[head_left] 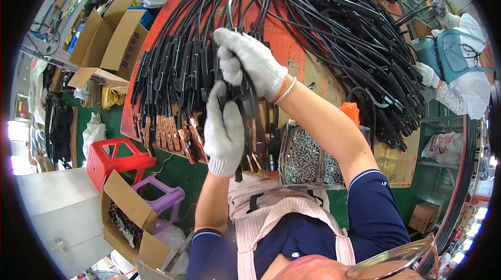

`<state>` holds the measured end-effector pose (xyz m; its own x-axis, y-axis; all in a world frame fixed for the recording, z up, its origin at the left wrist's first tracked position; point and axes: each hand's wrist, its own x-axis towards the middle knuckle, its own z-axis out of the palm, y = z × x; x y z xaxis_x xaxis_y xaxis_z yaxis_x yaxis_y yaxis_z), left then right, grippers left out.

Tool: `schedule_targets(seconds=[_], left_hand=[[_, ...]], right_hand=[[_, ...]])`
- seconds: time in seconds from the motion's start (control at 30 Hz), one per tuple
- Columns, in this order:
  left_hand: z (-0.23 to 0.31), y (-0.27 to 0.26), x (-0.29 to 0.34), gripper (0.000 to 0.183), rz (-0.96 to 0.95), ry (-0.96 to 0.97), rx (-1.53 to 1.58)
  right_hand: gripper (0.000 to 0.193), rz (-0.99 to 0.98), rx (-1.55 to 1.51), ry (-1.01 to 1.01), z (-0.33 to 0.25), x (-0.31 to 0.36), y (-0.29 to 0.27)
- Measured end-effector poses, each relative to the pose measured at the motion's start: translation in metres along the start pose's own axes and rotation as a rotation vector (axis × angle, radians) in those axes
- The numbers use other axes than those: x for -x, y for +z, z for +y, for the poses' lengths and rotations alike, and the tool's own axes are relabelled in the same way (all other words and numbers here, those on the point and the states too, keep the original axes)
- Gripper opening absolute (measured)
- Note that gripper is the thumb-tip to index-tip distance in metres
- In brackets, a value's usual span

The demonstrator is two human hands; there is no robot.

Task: The person fastens screws into the handle of a welding cable assembly using an electric screwdriver.

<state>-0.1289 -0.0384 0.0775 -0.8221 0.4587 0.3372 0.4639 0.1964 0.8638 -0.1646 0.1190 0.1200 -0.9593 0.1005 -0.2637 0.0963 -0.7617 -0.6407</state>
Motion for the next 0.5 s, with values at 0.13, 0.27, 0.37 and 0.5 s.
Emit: schedule_targets(seconds=[0.13,0.27,0.37,0.5], left_hand=[[0.005,0.005,-0.026,0.036,0.208,0.201,-0.172],[0.017,0.015,-0.026,0.039,0.158,0.041,0.023],[0.024,0.02,-0.021,0.038,0.125,0.123,0.006],[0.013,0.021,-0.022,0.036,0.067,0.136,-0.124]], right_hand=[[0.021,0.086,0.059,-0.22,0.004,0.025,0.007],[0.019,0.259,0.014,-0.278,-0.002,0.04,0.002],[0.02,0.285,0.003,-0.231,-0.006,0.048,-0.006],[0.026,0.267,-0.043,-0.247,0.004,0.036,-0.02]])
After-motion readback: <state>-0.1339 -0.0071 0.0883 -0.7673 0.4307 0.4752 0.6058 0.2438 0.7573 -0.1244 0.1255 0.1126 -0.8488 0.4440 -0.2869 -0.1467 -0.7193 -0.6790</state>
